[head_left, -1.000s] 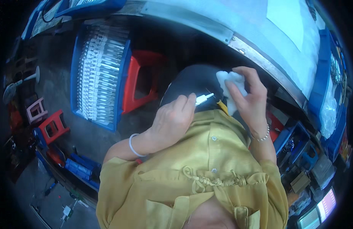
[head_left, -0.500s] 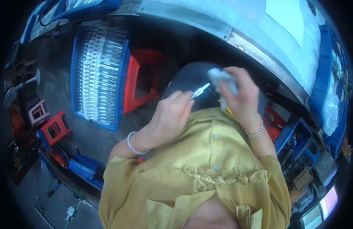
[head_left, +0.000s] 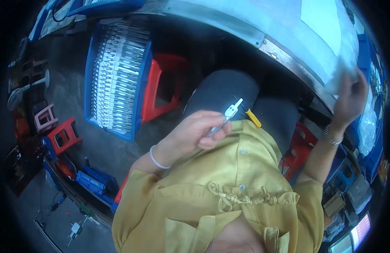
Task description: The person assembles drafting compasses by tightening screws with a screwdriver, wiping the compasses with a cloth, and arranging them in a crate and on the table.
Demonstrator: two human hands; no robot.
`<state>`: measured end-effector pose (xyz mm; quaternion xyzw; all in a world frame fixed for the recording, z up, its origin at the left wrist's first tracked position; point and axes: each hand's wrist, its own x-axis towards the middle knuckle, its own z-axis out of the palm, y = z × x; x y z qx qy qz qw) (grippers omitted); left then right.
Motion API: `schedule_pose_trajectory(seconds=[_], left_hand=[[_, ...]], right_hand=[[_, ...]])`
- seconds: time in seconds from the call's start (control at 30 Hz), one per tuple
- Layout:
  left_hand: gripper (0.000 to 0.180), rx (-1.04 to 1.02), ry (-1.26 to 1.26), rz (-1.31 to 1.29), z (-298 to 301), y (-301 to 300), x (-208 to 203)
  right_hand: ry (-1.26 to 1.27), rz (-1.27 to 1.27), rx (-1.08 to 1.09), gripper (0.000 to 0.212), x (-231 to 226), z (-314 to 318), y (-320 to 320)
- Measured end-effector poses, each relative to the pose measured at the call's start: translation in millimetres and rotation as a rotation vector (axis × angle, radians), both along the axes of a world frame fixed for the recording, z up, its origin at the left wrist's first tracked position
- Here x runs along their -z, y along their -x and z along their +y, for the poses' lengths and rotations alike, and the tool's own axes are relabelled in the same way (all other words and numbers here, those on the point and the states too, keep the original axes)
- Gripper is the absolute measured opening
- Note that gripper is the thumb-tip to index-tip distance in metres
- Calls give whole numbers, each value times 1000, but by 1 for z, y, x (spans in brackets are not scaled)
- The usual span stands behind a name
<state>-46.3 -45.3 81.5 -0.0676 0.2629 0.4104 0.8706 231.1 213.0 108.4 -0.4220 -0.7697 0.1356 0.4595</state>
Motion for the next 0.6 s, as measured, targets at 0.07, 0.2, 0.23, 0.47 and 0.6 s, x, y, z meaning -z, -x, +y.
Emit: schedule_pose_trajectory(seconds=[0.07, 0.2, 0.23, 0.47, 0.6], left_hand=[[24, -23, -19, 297, -4, -6, -7], [24, 20, -121, 550, -4, -10, -17], [26, 21, -166, 613, -5, -11, -18], [42, -41, -219, 599, -10, -3, -15], [57, 21, -214, 744, -10, 4, -11]], right_hand=[[-39, -301, 208, 35, -20, 57, -36], [-397, -762, 393, 44, -54, 116, -99], [-157, -498, 333, 36, -53, 91, -75], [305, -372, -663, 24, -42, -86, 89], [200, -539, -1130, 28, -30, -113, 130]])
